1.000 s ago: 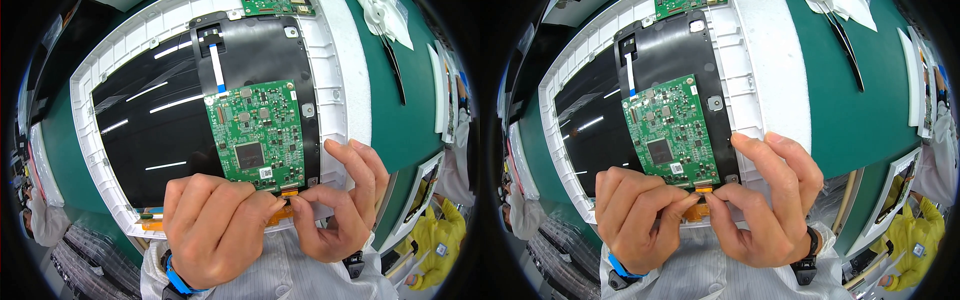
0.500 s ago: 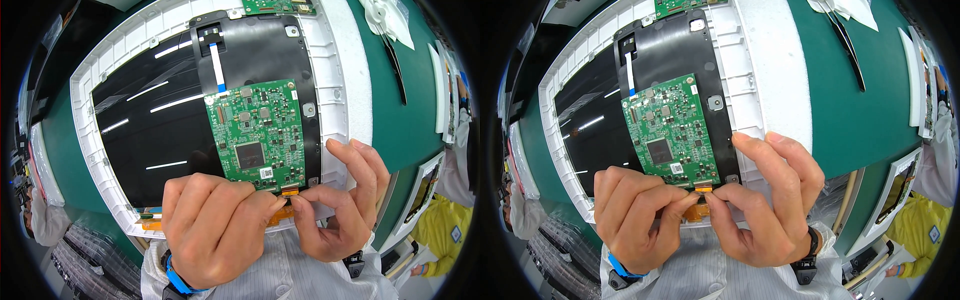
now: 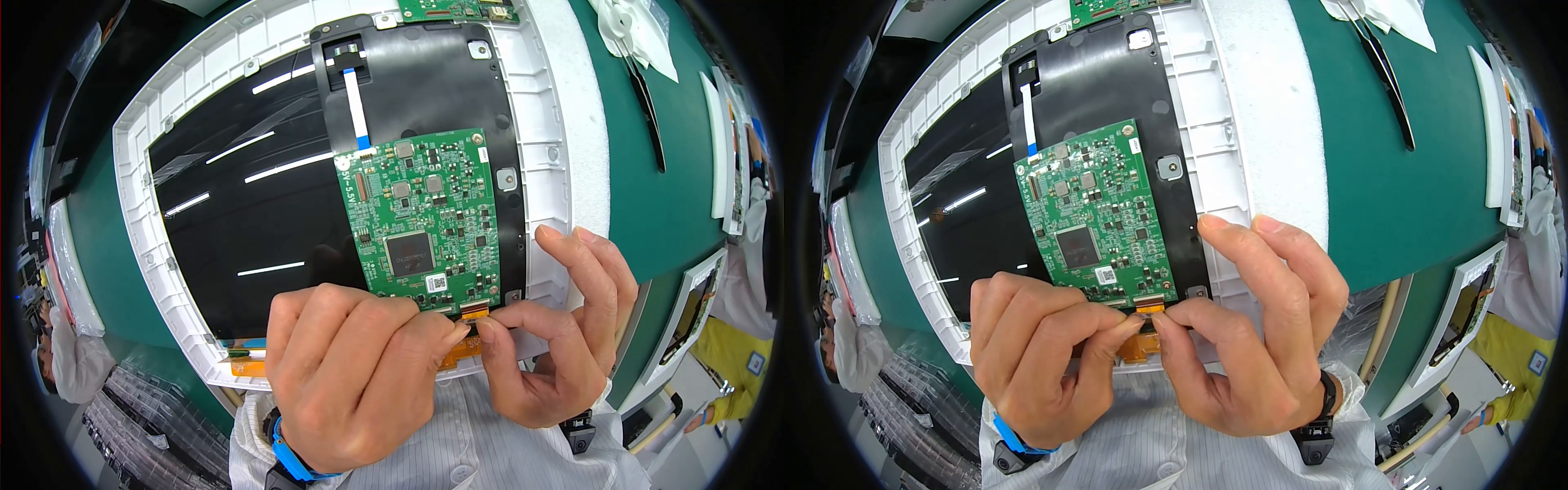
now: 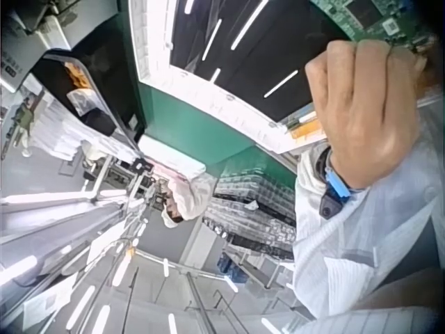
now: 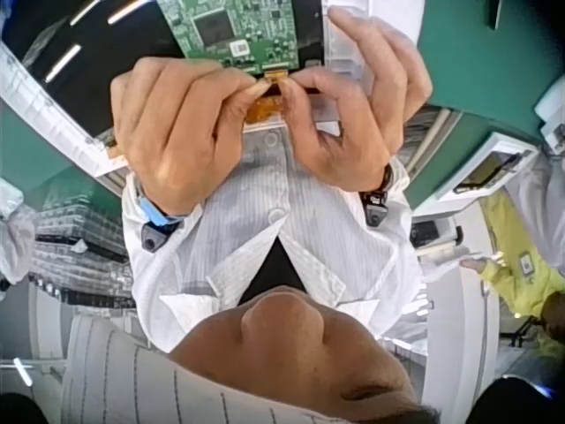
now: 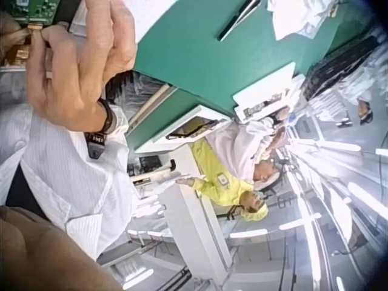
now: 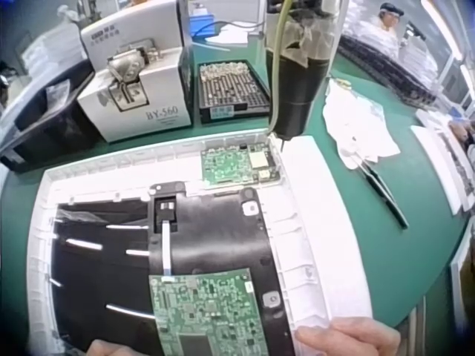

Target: The person picks up a circuit board and places it onto the back of a screen, then connects ribbon cables to the board by hand.

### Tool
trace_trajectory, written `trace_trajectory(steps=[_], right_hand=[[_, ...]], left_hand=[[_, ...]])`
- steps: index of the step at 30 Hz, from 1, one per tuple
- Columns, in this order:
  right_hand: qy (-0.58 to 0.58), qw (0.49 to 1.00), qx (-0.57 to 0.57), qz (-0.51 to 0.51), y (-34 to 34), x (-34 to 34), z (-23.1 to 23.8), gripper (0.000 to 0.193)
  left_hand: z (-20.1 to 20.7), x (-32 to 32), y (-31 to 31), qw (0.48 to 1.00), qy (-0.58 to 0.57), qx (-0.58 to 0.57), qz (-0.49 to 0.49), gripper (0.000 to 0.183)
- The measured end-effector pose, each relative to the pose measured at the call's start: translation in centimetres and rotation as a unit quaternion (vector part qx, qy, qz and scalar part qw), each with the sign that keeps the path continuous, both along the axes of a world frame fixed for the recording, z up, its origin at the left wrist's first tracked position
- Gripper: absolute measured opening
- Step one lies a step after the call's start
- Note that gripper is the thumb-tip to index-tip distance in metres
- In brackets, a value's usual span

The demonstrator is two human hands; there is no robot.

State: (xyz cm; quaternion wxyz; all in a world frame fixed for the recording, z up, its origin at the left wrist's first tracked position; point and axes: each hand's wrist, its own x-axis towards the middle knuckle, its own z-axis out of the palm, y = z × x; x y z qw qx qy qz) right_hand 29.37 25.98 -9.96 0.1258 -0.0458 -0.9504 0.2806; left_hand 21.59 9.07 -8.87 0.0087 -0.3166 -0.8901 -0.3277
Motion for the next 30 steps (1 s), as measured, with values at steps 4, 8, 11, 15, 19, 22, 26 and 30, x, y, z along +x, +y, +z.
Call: trace_trajectory(steps=[4, 8, 11, 15, 19, 22, 26, 30], right_hand=[[0.001, 1.0, 0.005, 0.001, 0.03, 0.0, -0.05, 0.013], [0.006, 1.0, 0.002, 0.002, 0.01, -0.03, -0.16, 0.013], [0.004, 1.0, 0.005, 0.0, -0.04, -0.09, -0.14, 0.012], [0.01, 1.0, 0.0, -0.004, -0.1, -0.05, -0.27, 0.012], [0.01, 1.0, -0.003, -0.007, -0.06, 0.02, -0.19, 0.012], [0.002, 1.0, -0.005, -0.005, -0.07, 0.0, -0.04, 0.012], [0.005, 1.0, -0.006, -0.003, -0.03, -0.03, -0.19, 0.012], [0.013, 1.0, -0.002, -0.005, -0.05, -0.03, -0.28, 0.012]], left_hand=[[-0.01, -0.02, 0.03, 1.0, 0.002, 0.0, 0.001, 0.022], [-0.03, -0.08, 0.03, 1.0, 0.0, 0.001, 0.002, 0.022], [-0.06, -0.14, 0.05, 1.0, -0.002, 0.004, 0.001, 0.021], [-0.1, -0.17, -0.01, 1.0, -0.001, 0.006, -0.002, 0.021], [-0.11, -0.16, 0.01, 1.0, -0.004, 0.01, -0.003, 0.021], [-0.13, -0.19, -0.01, 1.0, -0.001, 0.01, -0.004, 0.021], [-0.2, -0.22, 0.04, 1.0, -0.002, 0.011, -0.004, 0.021], [-0.2, -0.19, 0.07, 1.0, 0.0, 0.01, -0.002, 0.021]])
